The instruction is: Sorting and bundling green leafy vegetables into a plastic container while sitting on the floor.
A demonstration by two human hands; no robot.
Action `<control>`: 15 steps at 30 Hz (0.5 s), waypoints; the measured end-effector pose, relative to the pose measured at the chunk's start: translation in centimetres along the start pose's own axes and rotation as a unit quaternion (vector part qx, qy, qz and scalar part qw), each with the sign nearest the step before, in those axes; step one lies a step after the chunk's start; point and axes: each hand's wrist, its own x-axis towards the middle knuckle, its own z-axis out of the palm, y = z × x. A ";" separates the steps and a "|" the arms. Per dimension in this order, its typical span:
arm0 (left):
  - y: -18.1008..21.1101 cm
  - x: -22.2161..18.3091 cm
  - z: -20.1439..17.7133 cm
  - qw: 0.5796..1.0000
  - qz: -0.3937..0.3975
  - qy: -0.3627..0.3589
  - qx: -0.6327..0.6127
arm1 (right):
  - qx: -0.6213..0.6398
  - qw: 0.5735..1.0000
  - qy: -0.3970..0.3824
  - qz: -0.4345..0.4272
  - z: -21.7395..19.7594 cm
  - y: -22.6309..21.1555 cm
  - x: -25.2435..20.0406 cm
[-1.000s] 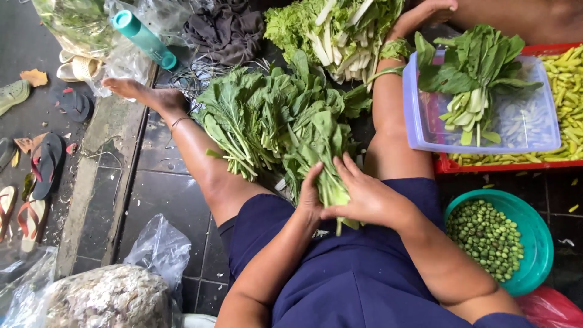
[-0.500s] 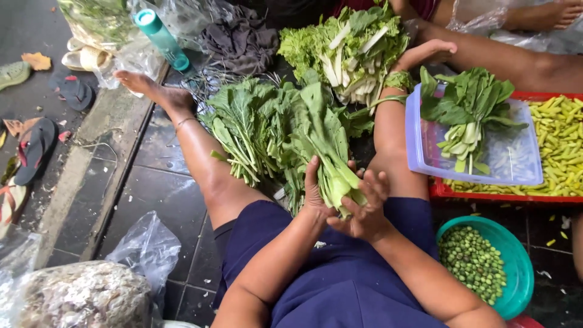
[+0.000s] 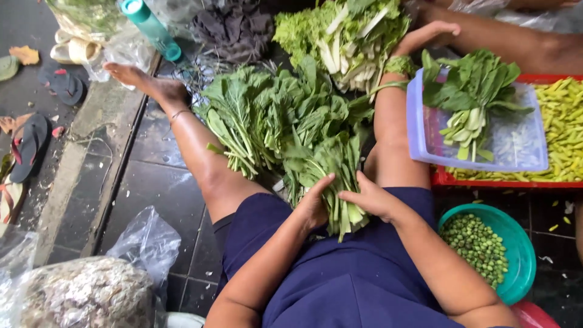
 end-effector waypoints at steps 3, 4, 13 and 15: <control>-1.9 0.3 -4.1 1.000 0.000 0.017 0.004 | 0.189 0.980 -0.026 -0.064 -2.4 21.1 12.5; -1.9 -0.4 -3.7 1.000 -0.004 0.021 0.003 | 0.192 0.979 -0.027 -0.060 -1.3 14.0 9.6; -2.1 1.5 -7.9 0.989 0.011 0.080 -0.122 | 0.305 0.945 -0.013 -0.119 0.0 10.0 5.5; -2.3 -0.6 -3.5 0.989 0.079 0.123 -0.009 | 0.236 0.965 0.013 -0.115 0.2 9.8 5.0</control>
